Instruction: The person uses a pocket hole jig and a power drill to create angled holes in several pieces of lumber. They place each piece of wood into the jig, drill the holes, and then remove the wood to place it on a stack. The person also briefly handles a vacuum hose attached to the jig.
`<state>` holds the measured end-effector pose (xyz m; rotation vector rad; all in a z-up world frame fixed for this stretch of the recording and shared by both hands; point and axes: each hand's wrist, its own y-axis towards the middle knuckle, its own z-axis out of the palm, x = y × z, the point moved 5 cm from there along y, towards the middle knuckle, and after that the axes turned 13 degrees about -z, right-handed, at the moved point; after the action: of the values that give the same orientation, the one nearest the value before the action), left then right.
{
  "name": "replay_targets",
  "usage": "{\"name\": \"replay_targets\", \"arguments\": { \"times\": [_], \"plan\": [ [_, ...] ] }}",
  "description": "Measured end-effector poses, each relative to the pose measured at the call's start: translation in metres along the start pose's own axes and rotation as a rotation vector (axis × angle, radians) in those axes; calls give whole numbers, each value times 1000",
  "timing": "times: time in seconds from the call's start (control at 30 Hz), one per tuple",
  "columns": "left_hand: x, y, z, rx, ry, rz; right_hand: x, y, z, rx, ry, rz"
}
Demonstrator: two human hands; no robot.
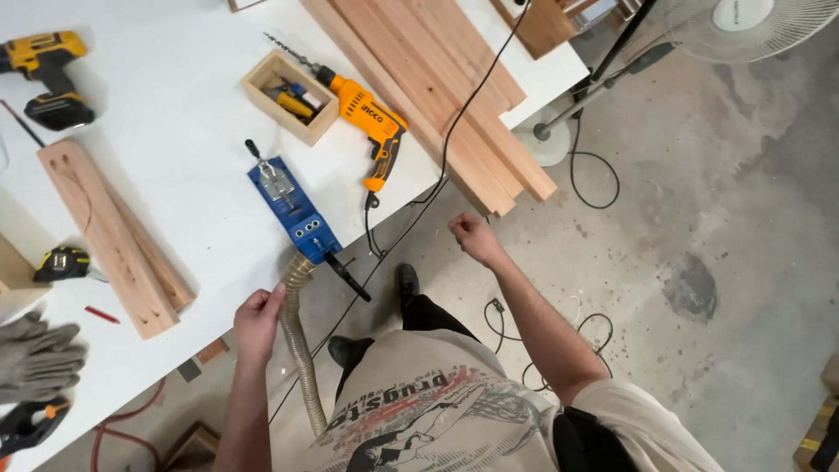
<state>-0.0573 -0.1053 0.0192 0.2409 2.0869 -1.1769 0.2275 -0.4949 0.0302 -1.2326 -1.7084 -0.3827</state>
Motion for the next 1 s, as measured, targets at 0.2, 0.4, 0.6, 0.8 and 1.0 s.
{"name": "replay_targets", "arguments": {
  "times": [0.2, 0.4, 0.6, 0.8, 1.0],
  "plan": [
    [-50, -63, 81, 191, -53, 83, -17, 84, -139, -289, -251, -94],
    [-81, -73, 174, 186, 48, 25, -118, 265, -206, -281, -469, -170],
    [-109, -97, 251, 131, 188, -39, -149, 345, -215, -176, -491, -557],
    [-128, -111, 289, 72, 198, -137, -177, 331, -246, -177, -426, -358],
    [-147, -105, 308, 84, 205, -101, -164, 278, -264, -72, -514, -2]
  ]
}}
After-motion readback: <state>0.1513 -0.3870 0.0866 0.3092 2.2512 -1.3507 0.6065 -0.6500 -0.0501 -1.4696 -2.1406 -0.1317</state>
